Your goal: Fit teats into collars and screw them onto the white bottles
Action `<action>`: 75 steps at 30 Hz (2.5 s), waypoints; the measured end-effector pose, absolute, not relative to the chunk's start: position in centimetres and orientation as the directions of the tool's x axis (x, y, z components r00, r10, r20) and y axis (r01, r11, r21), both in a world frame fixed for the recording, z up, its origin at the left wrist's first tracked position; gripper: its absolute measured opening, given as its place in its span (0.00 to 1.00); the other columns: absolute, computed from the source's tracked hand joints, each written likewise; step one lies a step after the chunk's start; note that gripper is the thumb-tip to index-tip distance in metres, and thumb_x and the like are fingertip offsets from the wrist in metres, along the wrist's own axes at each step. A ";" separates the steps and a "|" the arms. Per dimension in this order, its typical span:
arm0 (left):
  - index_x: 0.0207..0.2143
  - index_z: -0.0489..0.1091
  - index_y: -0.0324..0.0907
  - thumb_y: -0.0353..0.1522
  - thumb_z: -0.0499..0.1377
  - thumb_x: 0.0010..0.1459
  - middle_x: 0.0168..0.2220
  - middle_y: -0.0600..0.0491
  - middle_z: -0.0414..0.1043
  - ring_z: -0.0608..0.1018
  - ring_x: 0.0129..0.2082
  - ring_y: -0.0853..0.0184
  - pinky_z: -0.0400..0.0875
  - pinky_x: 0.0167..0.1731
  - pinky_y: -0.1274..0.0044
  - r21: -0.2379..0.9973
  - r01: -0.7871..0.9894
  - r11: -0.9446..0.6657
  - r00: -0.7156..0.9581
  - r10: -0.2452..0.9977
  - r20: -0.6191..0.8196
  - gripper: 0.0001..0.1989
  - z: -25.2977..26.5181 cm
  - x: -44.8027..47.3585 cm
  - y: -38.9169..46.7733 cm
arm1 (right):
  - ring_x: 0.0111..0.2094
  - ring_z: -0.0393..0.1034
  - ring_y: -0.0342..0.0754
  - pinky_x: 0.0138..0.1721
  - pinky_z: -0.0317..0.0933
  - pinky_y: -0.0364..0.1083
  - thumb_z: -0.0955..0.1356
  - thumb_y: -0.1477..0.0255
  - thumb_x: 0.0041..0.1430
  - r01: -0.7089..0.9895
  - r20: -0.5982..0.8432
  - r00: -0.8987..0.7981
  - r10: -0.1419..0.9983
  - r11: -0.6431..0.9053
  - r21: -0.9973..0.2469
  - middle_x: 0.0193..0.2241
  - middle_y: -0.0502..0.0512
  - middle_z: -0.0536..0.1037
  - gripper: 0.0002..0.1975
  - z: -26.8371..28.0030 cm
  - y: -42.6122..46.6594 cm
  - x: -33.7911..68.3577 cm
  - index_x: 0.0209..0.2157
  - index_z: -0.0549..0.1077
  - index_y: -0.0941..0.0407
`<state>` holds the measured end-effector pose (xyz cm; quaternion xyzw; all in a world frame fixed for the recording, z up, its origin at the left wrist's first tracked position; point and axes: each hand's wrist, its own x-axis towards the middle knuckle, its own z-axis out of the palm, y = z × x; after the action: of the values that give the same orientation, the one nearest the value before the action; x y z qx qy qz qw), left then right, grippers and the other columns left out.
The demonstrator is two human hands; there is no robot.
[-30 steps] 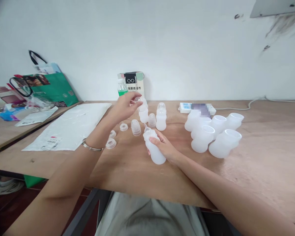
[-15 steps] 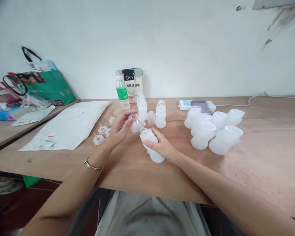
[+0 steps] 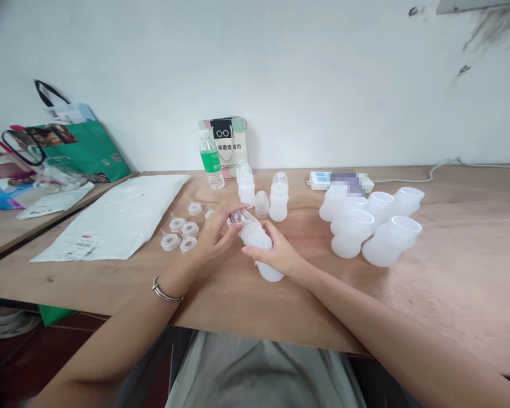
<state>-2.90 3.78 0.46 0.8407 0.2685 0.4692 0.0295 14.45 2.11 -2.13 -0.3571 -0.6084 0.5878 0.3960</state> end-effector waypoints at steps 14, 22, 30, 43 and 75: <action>0.47 0.66 0.41 0.32 0.51 0.60 0.37 0.50 0.70 0.71 0.34 0.70 0.67 0.36 0.76 0.346 0.419 -0.840 0.343 0.499 0.796 0.13 0.2 -2.6 4.0 | 0.21 0.66 0.43 0.21 0.62 0.44 0.72 0.65 0.45 0.058 0.076 -0.388 0.918 0.106 -0.993 0.28 0.48 0.69 0.23 -2.0 2.0 14.0 0.40 0.59 0.52; 0.47 0.65 0.41 0.32 0.52 0.60 0.40 0.49 0.70 0.71 0.38 0.69 0.66 0.39 0.75 0.393 0.390 -0.833 0.323 0.523 0.789 0.13 -0.4 -2.0 4.0 | 0.22 0.66 0.43 0.20 0.63 0.45 0.73 0.65 0.44 0.029 0.074 -0.346 0.935 0.090 -0.996 0.29 0.49 0.69 0.26 -2.2 2.1 13.9 0.41 0.58 0.51; 0.47 0.65 0.42 0.33 0.52 0.60 0.40 0.49 0.70 0.71 0.37 0.69 0.66 0.38 0.76 0.442 0.372 -0.816 0.305 0.557 0.772 0.13 -1.0 -1.8 4.3 | 0.20 0.66 0.43 0.19 0.63 0.45 0.73 0.67 0.42 -0.008 0.069 -0.336 0.939 0.070 -0.997 0.27 0.47 0.69 0.25 -1.7 2.0 13.6 0.40 0.58 0.51; 0.63 0.37 0.45 0.41 0.43 0.62 0.62 0.42 0.47 0.57 0.60 0.57 0.58 0.54 0.64 0.340 0.280 -0.898 0.524 0.440 0.729 0.30 -1.2 -1.6 4.3 | 0.44 0.67 0.54 0.43 0.63 0.53 0.71 0.64 0.47 0.092 0.406 -0.275 0.871 0.445 -0.891 0.43 0.57 0.71 0.24 -3.1 2.7 14.4 0.45 0.61 0.53; 0.39 0.63 0.40 0.33 0.54 0.56 0.41 0.48 0.69 0.72 0.42 0.62 0.68 0.42 0.68 0.448 0.618 -0.645 0.494 0.763 0.417 0.08 -2.3 -2.1 5.8 | 0.25 0.59 0.44 0.27 0.54 0.44 0.62 0.68 0.56 0.443 0.314 -0.307 0.899 0.427 -0.788 0.24 0.48 0.65 0.05 -4.5 4.2 15.1 0.28 0.62 0.54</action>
<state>-2.14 5.79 -2.30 0.8559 0.4034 0.3002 0.1205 15.12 4.25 -4.53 -0.4461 -0.7521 0.2962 0.3843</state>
